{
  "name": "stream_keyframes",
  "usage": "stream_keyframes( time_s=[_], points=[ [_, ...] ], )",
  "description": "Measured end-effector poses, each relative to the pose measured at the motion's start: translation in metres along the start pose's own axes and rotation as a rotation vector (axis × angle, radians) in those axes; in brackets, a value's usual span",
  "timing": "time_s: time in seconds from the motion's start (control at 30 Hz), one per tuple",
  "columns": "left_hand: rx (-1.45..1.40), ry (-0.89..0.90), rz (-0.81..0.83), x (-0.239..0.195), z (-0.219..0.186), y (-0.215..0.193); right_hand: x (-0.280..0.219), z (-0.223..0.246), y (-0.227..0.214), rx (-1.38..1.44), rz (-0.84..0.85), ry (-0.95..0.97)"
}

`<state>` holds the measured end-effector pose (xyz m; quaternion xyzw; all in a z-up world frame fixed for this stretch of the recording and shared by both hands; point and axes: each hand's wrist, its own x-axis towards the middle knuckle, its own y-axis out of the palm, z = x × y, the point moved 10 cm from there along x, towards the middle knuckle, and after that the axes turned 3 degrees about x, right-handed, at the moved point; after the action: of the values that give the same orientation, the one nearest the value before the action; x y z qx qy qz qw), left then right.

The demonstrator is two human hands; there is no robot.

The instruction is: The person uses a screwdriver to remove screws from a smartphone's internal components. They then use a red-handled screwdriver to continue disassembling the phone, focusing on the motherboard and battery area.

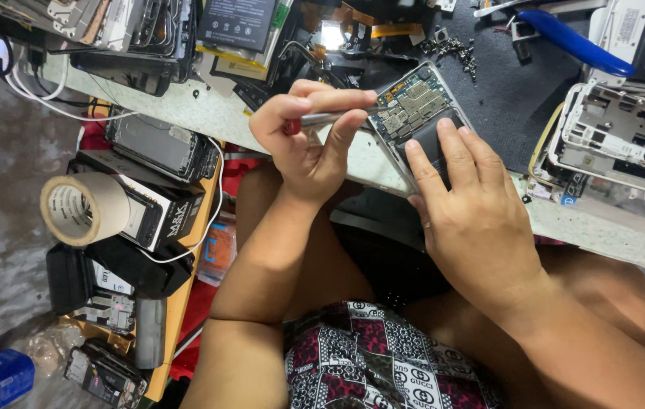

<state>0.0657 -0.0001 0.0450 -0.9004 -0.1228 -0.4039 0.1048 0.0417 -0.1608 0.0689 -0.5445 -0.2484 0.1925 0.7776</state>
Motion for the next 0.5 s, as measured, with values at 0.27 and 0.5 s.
stream_keyframes(
  time_s=[0.27, 0.5],
  points=[
    [-0.046, 0.001, 0.022, -0.0041, 0.0003, 0.0028, -0.0013, -0.0003, -0.0004, 0.003, -0.013, -0.010],
    [-0.014, 0.013, -0.010, -0.0043, -0.0025, 0.0019, -0.0021, -0.0004, -0.0003, -0.005, -0.021, -0.013]
  ],
)
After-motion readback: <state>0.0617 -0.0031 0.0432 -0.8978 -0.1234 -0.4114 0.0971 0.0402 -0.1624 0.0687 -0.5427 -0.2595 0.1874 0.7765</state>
